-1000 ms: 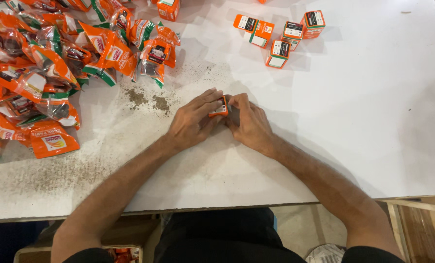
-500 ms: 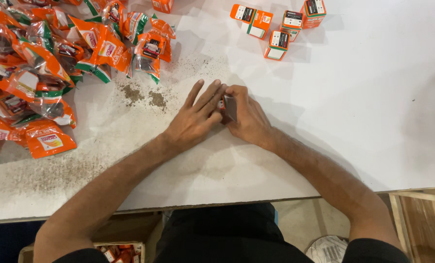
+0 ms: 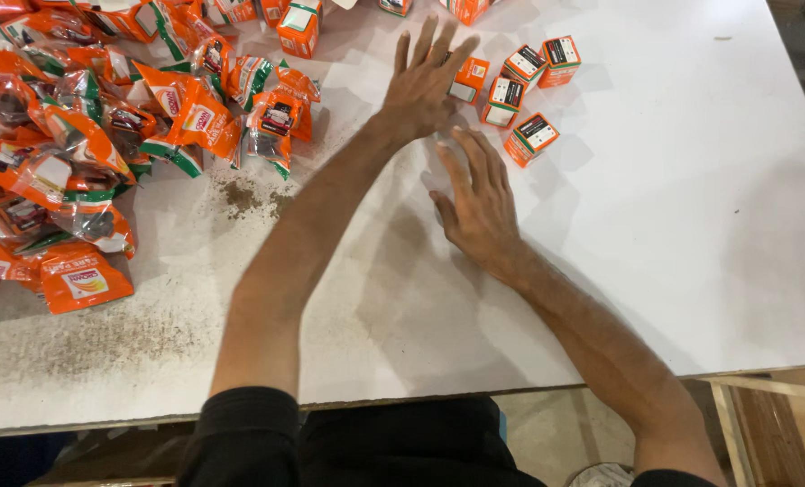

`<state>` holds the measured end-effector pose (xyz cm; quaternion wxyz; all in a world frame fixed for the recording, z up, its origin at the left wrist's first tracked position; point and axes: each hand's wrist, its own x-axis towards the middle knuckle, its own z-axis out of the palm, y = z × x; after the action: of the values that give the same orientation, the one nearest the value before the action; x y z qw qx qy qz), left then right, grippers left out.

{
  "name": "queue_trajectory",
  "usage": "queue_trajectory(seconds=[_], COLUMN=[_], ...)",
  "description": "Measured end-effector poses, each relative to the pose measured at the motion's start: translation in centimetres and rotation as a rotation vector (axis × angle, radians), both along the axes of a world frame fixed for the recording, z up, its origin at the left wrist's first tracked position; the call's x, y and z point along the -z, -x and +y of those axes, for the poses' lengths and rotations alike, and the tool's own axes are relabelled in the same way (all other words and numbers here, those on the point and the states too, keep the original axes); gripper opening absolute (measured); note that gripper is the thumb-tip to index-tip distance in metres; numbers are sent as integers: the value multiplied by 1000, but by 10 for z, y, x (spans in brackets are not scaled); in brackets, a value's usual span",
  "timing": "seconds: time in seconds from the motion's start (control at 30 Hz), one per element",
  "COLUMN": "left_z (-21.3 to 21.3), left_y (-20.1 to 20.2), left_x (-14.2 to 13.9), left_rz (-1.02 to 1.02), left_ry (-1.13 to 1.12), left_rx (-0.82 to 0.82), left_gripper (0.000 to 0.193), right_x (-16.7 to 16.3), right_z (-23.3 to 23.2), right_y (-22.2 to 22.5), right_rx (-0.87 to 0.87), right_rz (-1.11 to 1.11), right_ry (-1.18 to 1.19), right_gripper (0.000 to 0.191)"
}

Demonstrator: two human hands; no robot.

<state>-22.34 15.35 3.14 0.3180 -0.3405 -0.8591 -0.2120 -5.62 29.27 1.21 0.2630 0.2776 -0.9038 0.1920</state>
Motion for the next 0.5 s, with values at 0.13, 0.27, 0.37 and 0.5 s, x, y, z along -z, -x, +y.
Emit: queue_trajectory(seconds=[0.13, 0.27, 0.37, 0.5], left_z=[12, -27, -93, -174], left_y=[-1, -77, -124, -126], left_x=[-3, -2, -9, -11], left_rz=[-314, -487, -773, -61], left_ry=[-105, -64, -221, -161], left_rx=[-37, 101, 312, -392], left_gripper=[34, 34, 56, 55], right_x=[2, 5, 10, 12], right_z=[14, 16, 2, -22], right_y=[9, 16, 12, 2], right_rx=[40, 12, -164, -141], right_rz=[162, 159, -151, -515], right_ry=[37, -77, 147, 340], right_gripper=[83, 79, 69, 66])
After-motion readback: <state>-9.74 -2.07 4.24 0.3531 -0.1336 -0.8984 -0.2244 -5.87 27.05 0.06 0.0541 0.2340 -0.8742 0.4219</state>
